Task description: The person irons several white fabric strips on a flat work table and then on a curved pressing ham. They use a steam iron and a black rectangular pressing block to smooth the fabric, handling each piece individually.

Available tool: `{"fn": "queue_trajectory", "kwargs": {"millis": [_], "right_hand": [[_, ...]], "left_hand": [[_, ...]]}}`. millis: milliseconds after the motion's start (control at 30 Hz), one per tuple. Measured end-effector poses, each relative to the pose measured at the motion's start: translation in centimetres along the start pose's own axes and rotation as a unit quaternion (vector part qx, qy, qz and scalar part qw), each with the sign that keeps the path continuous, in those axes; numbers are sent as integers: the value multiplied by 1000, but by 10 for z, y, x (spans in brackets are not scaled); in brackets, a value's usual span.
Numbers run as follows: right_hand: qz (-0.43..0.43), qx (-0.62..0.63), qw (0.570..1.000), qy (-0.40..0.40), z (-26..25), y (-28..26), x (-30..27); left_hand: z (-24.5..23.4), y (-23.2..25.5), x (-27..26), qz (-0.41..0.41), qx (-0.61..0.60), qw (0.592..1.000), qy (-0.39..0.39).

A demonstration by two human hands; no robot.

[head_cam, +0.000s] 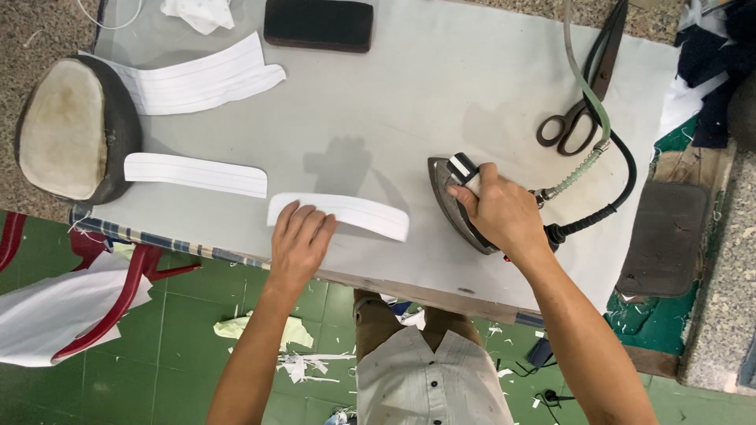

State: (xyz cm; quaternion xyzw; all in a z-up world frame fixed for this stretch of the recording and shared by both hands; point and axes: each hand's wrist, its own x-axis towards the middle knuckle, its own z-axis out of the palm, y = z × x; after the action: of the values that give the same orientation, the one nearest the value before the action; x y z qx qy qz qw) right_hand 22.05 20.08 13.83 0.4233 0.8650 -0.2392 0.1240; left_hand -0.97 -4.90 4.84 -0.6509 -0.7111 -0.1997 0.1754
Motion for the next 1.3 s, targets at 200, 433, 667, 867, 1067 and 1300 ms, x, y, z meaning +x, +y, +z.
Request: {"fn": "queue_trajectory", "kwargs": {"millis": [200, 433, 667, 867, 1067, 1300], "right_hand": [[33, 13, 999, -16, 14, 7, -5], [69, 32, 996, 47, 53, -25, -39], [116, 0, 993, -8, 81, -71, -57], [116, -38, 993, 5, 93, -76, -56], [66, -93, 993, 25, 97, -69, -52], [6, -118, 993, 21, 89, -59, -49]], "left_hand": [[5, -12, -77, 37, 58, 995, -67], [50, 10, -26, 92, -91, 988, -83], [91, 17, -19, 66, -162, 977, -125], [90, 15, -19, 67, -172, 976, -113], [96, 16, -21, 67, -176, 977, -101], [82, 17, -31, 48, -134, 986, -88]]}}
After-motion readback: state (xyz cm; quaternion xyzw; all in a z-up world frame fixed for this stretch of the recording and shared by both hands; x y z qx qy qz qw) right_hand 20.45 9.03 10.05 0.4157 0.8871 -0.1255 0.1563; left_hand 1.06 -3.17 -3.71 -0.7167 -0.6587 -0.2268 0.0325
